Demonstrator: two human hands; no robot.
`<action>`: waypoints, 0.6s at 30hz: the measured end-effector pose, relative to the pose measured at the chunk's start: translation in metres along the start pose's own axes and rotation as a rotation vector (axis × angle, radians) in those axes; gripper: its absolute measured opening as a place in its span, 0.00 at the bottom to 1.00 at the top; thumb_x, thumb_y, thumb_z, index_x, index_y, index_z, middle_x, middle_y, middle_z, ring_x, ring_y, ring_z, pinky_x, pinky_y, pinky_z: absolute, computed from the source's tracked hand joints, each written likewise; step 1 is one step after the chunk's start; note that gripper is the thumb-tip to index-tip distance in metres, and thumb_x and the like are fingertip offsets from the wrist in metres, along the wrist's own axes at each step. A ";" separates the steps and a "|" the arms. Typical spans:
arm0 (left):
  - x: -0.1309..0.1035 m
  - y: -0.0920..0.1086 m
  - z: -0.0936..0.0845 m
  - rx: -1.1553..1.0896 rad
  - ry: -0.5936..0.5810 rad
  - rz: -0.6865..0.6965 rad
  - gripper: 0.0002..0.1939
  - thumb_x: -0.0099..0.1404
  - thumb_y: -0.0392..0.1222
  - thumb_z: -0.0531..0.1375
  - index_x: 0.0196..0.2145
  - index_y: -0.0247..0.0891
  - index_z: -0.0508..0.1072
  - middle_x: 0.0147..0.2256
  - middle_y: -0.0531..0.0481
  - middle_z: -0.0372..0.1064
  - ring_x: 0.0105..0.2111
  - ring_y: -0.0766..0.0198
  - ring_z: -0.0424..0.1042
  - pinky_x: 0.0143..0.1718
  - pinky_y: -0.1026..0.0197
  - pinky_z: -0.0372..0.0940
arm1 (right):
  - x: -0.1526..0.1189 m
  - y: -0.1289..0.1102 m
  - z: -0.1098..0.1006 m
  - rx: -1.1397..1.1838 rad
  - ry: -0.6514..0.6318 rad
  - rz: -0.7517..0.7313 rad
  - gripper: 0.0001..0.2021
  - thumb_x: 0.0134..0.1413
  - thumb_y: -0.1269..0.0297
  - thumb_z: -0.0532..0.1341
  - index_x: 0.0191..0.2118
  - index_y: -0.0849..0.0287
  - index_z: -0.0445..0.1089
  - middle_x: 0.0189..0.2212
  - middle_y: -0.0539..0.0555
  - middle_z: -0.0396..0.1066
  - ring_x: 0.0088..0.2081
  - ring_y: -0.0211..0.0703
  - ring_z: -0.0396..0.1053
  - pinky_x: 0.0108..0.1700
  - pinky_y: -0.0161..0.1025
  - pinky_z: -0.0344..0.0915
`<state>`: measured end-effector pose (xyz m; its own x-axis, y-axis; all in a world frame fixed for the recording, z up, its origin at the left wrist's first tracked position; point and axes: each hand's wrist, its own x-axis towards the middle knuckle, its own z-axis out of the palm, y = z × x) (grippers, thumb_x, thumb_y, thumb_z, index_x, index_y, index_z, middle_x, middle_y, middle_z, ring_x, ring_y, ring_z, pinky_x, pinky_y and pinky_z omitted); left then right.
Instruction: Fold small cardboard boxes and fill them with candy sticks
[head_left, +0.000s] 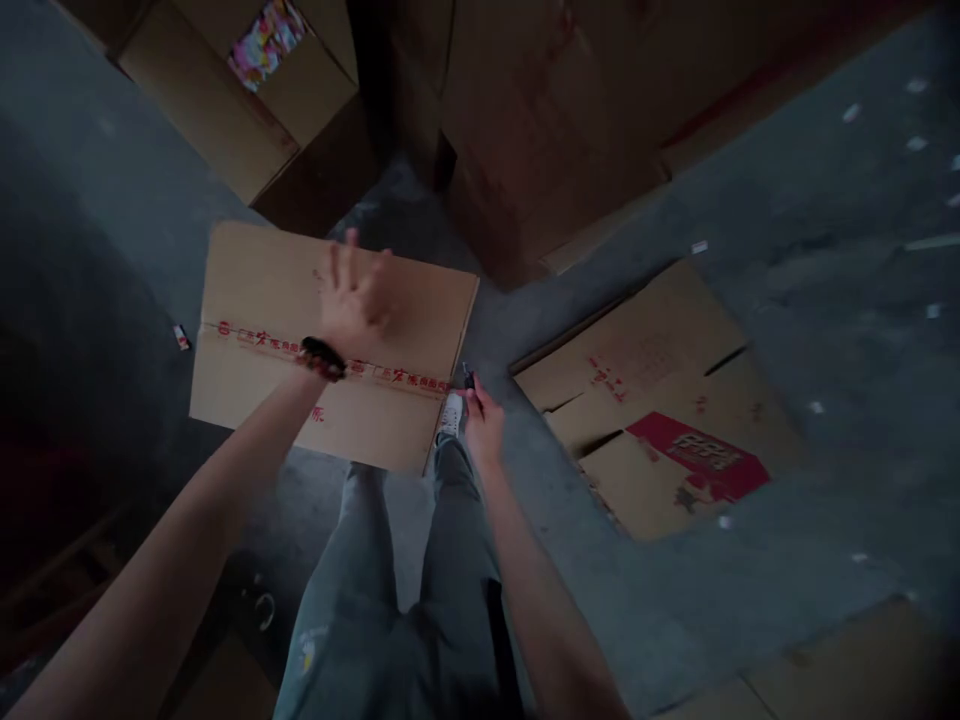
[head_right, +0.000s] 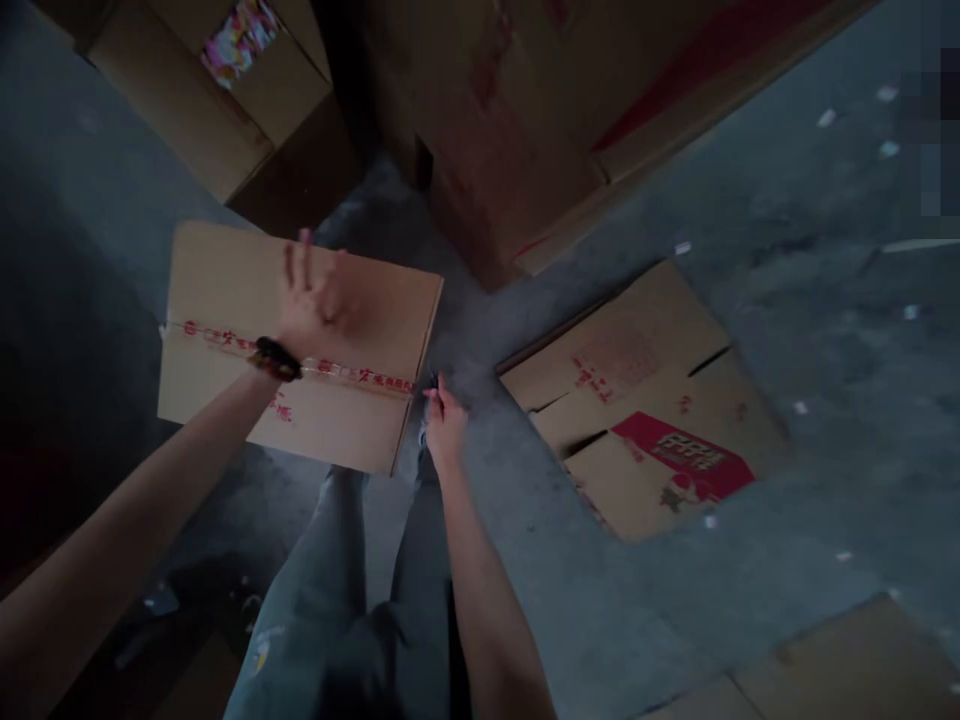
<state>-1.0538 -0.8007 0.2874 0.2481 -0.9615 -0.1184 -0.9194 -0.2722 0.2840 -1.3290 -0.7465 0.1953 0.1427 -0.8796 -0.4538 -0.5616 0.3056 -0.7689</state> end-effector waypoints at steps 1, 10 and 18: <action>0.022 0.021 0.008 -0.010 -0.033 0.094 0.37 0.64 0.59 0.54 0.67 0.48 0.51 0.71 0.50 0.27 0.69 0.45 0.25 0.66 0.38 0.31 | 0.010 -0.002 0.002 -0.001 -0.001 -0.008 0.29 0.63 0.48 0.46 0.56 0.63 0.69 0.39 0.59 0.76 0.34 0.46 0.71 0.38 0.41 0.66; 0.085 0.057 0.071 0.051 -0.168 0.083 0.39 0.64 0.68 0.47 0.62 0.39 0.61 0.61 0.41 0.56 0.60 0.43 0.49 0.62 0.37 0.36 | 0.008 -0.025 0.002 -0.243 -0.196 0.023 0.21 0.65 0.64 0.47 0.57 0.58 0.69 0.49 0.59 0.74 0.47 0.46 0.72 0.49 0.41 0.66; 0.092 0.056 0.077 -0.077 -0.196 0.034 0.40 0.60 0.67 0.52 0.63 0.40 0.58 0.65 0.45 0.49 0.64 0.44 0.38 0.66 0.39 0.26 | -0.093 -0.005 -0.048 -0.523 -0.709 0.079 0.21 0.59 0.66 0.49 0.52 0.54 0.74 0.40 0.57 0.78 0.39 0.50 0.75 0.44 0.44 0.68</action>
<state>-1.1054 -0.9017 0.2195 0.1458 -0.9464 -0.2882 -0.8983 -0.2487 0.3622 -1.3786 -0.6834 0.2631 0.4620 -0.3766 -0.8029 -0.8674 -0.0031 -0.4977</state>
